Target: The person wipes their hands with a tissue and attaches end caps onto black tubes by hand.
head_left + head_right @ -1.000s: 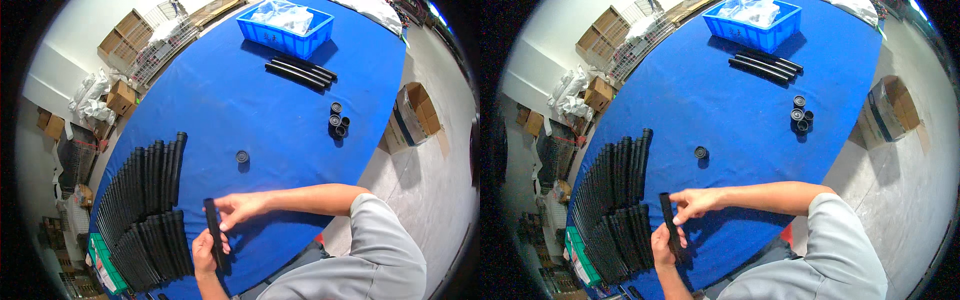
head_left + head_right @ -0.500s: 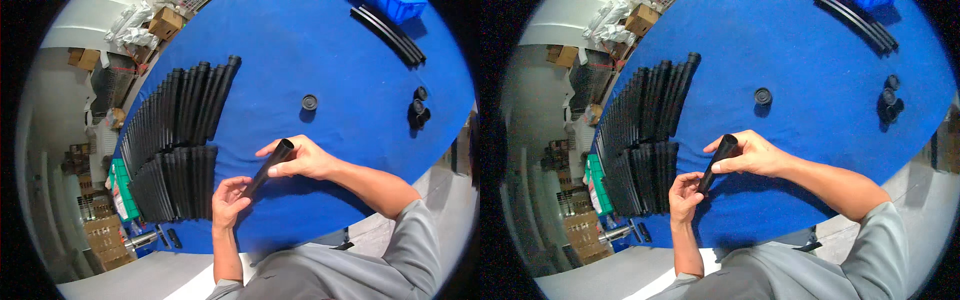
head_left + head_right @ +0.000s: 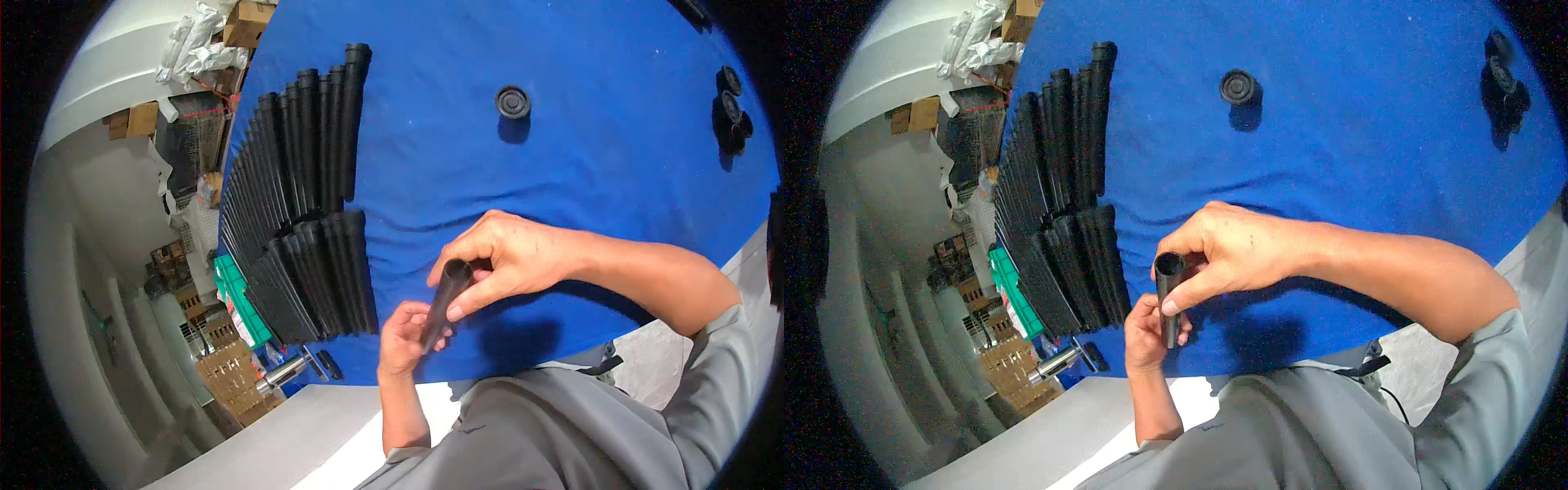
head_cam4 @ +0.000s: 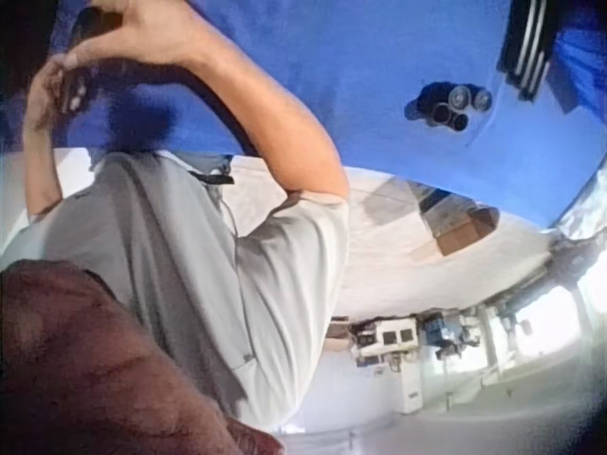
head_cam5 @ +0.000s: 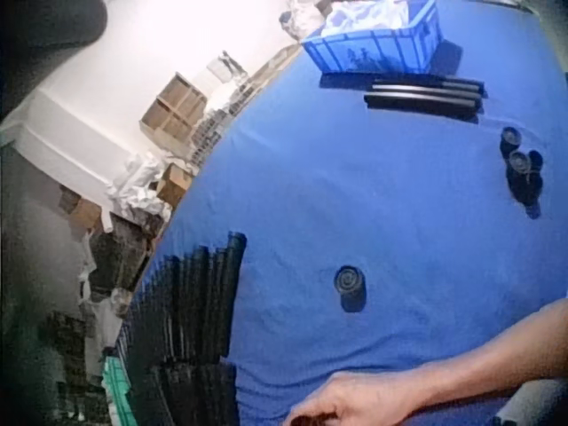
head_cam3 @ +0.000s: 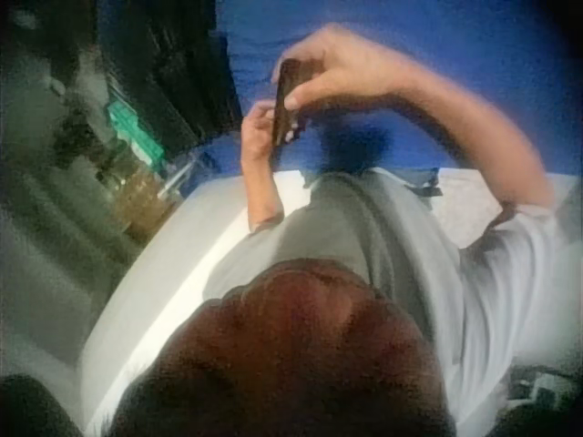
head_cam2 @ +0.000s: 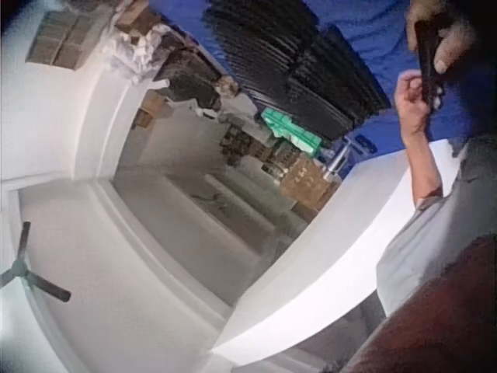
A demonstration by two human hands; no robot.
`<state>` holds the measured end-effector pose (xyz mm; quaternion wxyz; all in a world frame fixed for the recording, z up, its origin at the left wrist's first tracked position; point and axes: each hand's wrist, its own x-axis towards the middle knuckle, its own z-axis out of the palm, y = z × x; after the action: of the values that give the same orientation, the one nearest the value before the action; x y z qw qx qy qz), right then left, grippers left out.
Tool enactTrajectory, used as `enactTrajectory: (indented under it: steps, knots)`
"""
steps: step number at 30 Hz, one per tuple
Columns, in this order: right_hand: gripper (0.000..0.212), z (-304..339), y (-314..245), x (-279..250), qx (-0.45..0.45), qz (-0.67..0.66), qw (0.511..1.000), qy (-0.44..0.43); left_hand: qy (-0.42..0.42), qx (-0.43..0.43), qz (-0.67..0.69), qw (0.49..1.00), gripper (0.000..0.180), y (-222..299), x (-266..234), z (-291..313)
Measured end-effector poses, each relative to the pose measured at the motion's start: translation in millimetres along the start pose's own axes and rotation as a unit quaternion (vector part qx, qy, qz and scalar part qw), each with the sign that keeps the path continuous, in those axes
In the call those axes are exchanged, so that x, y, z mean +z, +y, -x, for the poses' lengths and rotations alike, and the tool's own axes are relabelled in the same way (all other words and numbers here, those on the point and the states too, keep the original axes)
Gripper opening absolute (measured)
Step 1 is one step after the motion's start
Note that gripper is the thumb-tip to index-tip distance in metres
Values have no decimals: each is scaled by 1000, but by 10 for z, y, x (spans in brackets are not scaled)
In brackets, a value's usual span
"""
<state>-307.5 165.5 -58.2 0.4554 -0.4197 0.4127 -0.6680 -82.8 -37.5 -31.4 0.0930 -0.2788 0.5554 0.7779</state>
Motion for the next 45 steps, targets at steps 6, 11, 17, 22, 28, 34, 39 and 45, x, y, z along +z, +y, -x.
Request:
enactTrajectory:
  steps: [6,11,17,22,28,34,39,45]
  knots:
    - [48,-3,17,62,9,-60,994,-87,-64,-51,36,996,47,-133,41,162]
    - [37,-27,-53,70,26,-101,985,-137,-86,-5,-90,992,48,-137,-6,193]
    - [12,-30,6,81,30,-64,989,-133,-104,-28,-83,991,53,-168,57,171]
    - [17,1,-50,74,25,5,997,-77,-79,-7,-36,996,58,25,2,159]
    - [38,-21,53,111,-18,-17,998,-52,-16,-11,-114,993,42,142,-44,56]
    - [40,-48,53,96,-40,24,997,-61,9,35,-177,984,40,215,-71,3]
    - [40,-42,22,89,-40,25,997,-63,-13,37,-164,986,39,228,-58,1]
    - [40,-33,8,97,-23,-21,998,-60,-74,-14,-161,984,47,167,11,14]
